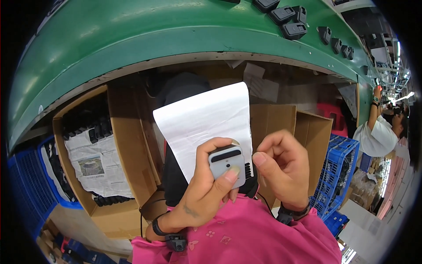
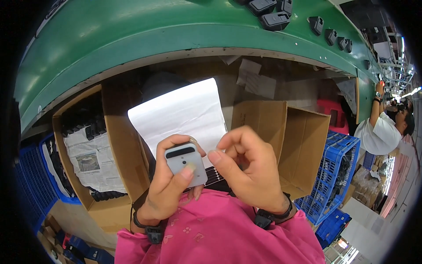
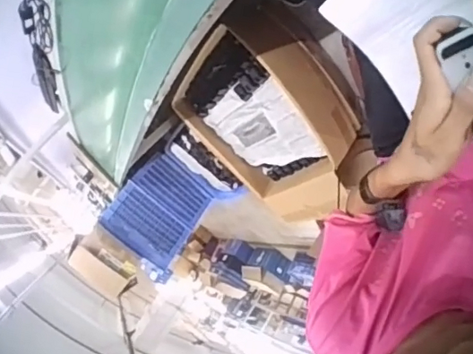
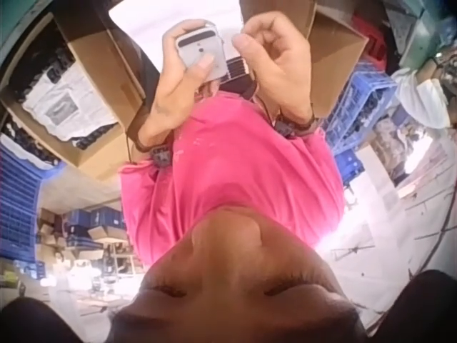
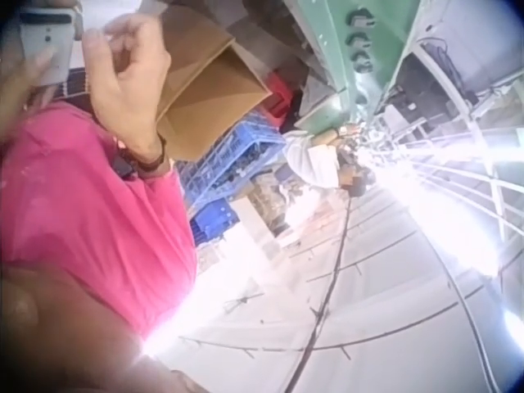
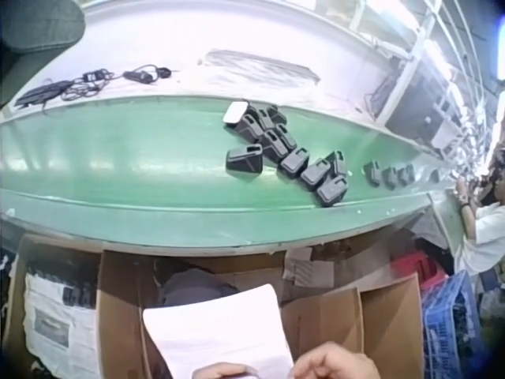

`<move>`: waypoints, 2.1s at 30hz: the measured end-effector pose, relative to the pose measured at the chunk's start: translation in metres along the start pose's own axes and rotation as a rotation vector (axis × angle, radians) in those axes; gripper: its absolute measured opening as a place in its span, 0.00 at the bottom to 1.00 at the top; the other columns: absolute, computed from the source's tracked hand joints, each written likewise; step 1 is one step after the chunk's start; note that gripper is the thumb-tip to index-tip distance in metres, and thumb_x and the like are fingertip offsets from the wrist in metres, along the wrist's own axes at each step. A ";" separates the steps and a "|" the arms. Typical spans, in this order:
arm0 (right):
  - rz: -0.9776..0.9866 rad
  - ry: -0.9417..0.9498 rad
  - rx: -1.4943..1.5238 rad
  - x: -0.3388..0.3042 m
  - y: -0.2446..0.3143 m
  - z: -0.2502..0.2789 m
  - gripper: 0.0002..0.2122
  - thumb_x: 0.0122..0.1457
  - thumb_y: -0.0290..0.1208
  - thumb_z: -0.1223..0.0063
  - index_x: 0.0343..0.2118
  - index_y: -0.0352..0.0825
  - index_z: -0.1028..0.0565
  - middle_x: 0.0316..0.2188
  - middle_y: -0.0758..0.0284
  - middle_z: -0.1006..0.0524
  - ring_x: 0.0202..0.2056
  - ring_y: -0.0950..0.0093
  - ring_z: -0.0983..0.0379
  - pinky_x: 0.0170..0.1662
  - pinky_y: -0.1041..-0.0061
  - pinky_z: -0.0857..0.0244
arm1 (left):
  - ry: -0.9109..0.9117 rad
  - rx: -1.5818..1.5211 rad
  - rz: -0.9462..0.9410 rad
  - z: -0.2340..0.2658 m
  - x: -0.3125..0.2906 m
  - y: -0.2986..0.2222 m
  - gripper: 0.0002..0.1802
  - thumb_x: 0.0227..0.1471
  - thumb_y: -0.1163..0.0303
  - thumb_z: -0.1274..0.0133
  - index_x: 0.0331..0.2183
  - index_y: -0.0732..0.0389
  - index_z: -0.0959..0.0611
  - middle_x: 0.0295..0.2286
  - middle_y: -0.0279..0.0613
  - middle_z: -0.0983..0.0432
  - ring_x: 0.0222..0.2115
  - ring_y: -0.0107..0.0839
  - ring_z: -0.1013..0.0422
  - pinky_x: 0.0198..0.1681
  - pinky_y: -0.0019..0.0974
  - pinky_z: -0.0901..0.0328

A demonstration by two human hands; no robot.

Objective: The person picks up a grey device from a box, peels a black sticker from a sheet, and applies it to the device. After placing the device on a conveyor belt, the person organizes several components on the belt and packs them into a cardboard box.

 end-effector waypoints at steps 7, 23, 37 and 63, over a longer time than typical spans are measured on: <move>0.299 0.279 -0.241 -0.002 -0.008 -0.026 0.13 0.47 0.31 0.37 0.30 0.28 0.26 0.24 0.66 0.29 0.24 0.79 0.34 0.26 0.82 0.40 | -0.078 -0.184 -0.200 0.007 0.006 0.005 0.28 0.59 0.63 0.56 0.54 0.58 0.49 0.53 0.56 0.43 0.36 0.33 0.31 0.30 0.31 0.31; 0.956 0.192 -0.826 -0.023 -0.038 -0.042 0.18 0.42 0.27 0.37 0.39 0.31 0.24 0.28 0.64 0.29 0.26 0.69 0.33 0.27 0.72 0.38 | -0.094 0.187 -0.243 0.070 0.007 -0.013 0.30 0.57 0.60 0.53 0.57 0.64 0.35 0.43 0.42 0.29 0.38 0.27 0.33 0.41 0.30 0.37; 1.023 0.268 -0.968 -0.041 -0.089 -0.090 0.14 0.44 0.27 0.46 0.37 0.31 0.24 0.33 0.68 0.30 0.36 0.73 0.32 0.35 0.73 0.43 | -0.168 -0.252 -0.295 0.047 0.007 0.002 0.49 0.53 0.35 0.61 0.59 0.70 0.44 0.50 0.54 0.36 0.38 0.38 0.31 0.34 0.38 0.34; 0.572 0.061 -0.171 0.005 0.007 0.002 0.07 0.53 0.14 0.48 0.35 0.28 0.30 0.31 0.63 0.28 0.32 0.78 0.34 0.35 0.82 0.41 | 0.109 0.031 -0.438 0.021 -0.003 -0.013 0.30 0.41 0.84 0.47 0.51 0.70 0.31 0.46 0.49 0.37 0.42 0.35 0.29 0.44 0.35 0.34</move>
Point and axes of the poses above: each hand's wrist, its own x-axis towards the middle knuckle, its own z-axis out of the back of the hand, y = z × x, the point moved 6 cm from there along x, towards the middle knuckle
